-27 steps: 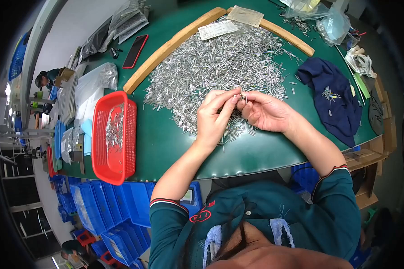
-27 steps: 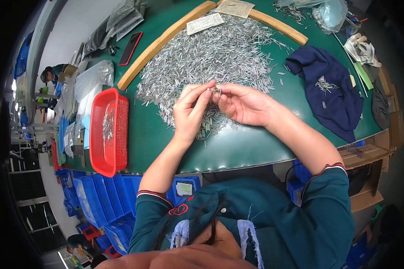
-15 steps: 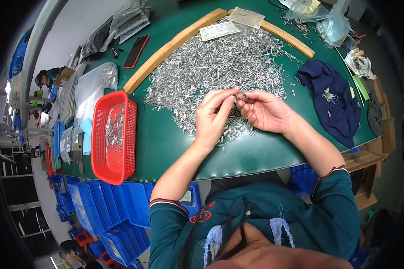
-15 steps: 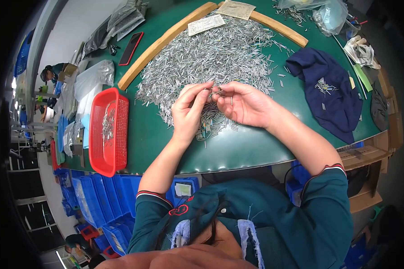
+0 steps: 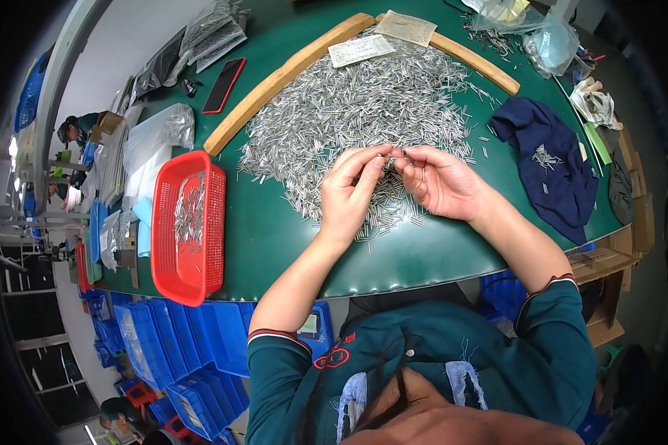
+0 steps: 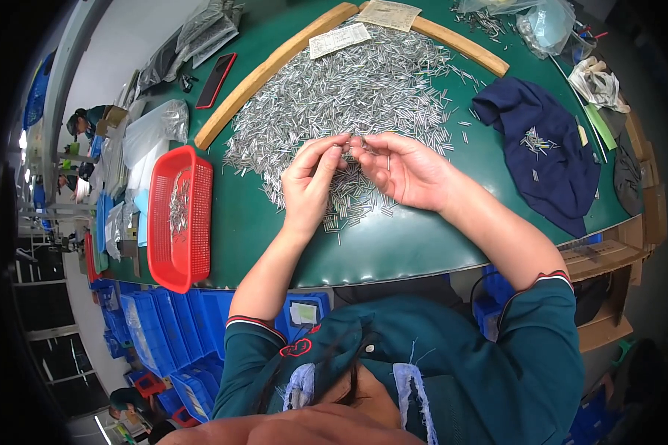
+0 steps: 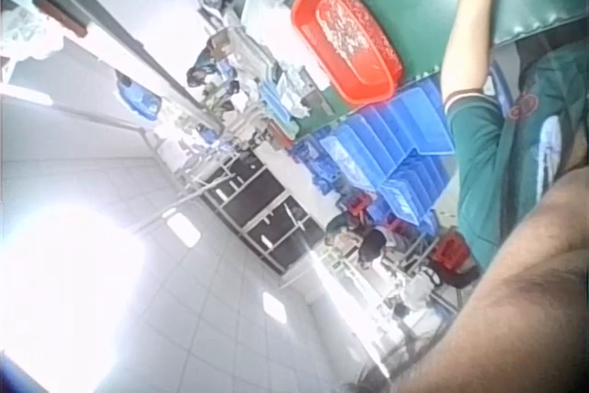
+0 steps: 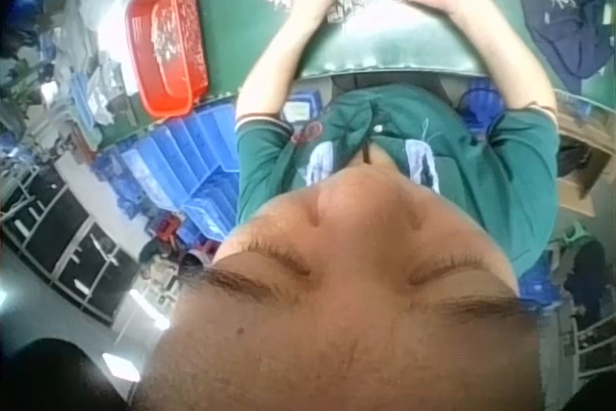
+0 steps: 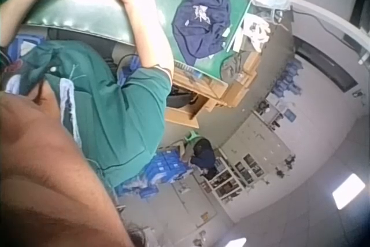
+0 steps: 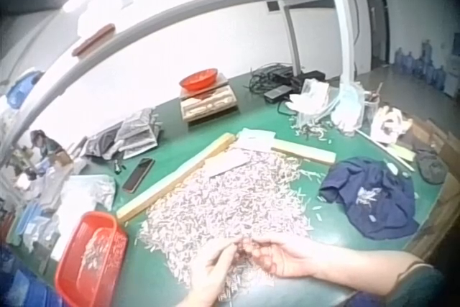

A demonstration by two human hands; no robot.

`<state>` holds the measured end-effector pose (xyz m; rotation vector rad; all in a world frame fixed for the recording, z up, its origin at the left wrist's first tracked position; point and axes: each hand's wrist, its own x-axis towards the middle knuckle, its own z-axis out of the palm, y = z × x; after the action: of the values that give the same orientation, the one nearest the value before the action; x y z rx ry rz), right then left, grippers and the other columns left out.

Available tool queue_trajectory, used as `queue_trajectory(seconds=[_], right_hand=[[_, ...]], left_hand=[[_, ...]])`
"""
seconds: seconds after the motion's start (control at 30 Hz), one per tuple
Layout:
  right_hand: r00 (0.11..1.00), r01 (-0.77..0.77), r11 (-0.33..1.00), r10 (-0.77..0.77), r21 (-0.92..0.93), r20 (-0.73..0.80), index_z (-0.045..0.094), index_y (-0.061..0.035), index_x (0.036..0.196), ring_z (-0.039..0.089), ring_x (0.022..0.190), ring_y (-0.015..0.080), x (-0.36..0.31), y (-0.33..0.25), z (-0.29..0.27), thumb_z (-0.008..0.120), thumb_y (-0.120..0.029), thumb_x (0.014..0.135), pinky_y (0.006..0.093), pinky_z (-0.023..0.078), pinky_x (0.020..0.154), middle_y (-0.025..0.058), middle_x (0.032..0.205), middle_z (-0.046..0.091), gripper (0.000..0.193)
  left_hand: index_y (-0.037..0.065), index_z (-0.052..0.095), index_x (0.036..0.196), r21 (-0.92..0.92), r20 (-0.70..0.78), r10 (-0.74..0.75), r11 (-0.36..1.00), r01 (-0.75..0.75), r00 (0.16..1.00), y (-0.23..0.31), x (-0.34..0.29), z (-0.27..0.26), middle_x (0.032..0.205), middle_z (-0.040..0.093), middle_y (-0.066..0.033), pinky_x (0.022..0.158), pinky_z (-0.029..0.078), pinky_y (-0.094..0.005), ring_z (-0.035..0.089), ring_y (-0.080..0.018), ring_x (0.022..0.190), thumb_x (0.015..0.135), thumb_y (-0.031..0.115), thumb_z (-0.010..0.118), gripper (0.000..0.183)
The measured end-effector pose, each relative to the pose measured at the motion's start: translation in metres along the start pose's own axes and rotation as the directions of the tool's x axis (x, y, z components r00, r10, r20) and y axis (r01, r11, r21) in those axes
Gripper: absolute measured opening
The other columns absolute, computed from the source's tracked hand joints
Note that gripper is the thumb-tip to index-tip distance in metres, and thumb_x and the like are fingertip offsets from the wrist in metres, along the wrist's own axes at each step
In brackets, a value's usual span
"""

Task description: The person sorts small metal hardware pins by hand, inspecting them at a factory workbench.

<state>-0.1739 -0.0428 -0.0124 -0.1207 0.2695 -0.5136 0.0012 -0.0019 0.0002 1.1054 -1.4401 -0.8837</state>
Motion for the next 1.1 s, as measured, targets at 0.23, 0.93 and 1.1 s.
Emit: queue_trajectory(seconds=[0.23, 0.93, 1.1], right_hand=[[0.990, 0.075, 0.997, -0.073, 0.013, -0.122, 0.056, 0.0000, 0.100, 0.065, 0.081, 0.0162, -0.004, 0.001, 0.012, 0.045, -0.015, 0.090, 0.0221, 0.054, 0.058, 0.0117, 0.094, 0.064, 0.021], [0.978, 0.136, 0.894, -0.190, -0.426, -0.088, 0.044, -0.0097, 0.073, 0.033, 0.051, 0.0044, -0.005, 0.004, 0.020, 0.038, -0.026, 0.091, 0.0165, 0.026, 0.038, -0.0017, 0.064, 0.043, 0.025], [0.975, 0.121, 0.880, -0.193, -0.460, -0.113, 0.048, -0.0082, 0.077, 0.038, 0.054, 0.0036, -0.004, 0.005, 0.018, 0.038, -0.026, 0.091, 0.0160, 0.028, 0.040, -0.0002, 0.068, 0.047, 0.025]], left_hand=[[0.000, 0.061, 0.104, 0.061, 0.031, 0.031, 0.998, -0.033, 0.999, -0.004, 0.000, -0.002, 0.095, 0.058, -0.0071, 0.069, 0.046, -0.0208, 0.056, -0.0092, 0.075, 0.088, 0.006, 0.052, 0.019], [0.003, 0.063, 0.101, 0.127, 0.013, 0.070, 0.989, -0.071, 0.997, 0.000, 0.002, -0.004, 0.091, 0.060, -0.0062, 0.070, 0.046, -0.0221, 0.057, -0.0108, 0.078, 0.084, 0.005, 0.057, 0.018], [0.007, 0.065, 0.099, 0.203, 0.001, 0.124, 0.972, -0.121, 0.992, 0.001, 0.002, -0.003, 0.086, 0.060, -0.0053, 0.066, 0.046, -0.0235, 0.056, -0.0118, 0.074, 0.082, 0.006, 0.061, 0.018]])
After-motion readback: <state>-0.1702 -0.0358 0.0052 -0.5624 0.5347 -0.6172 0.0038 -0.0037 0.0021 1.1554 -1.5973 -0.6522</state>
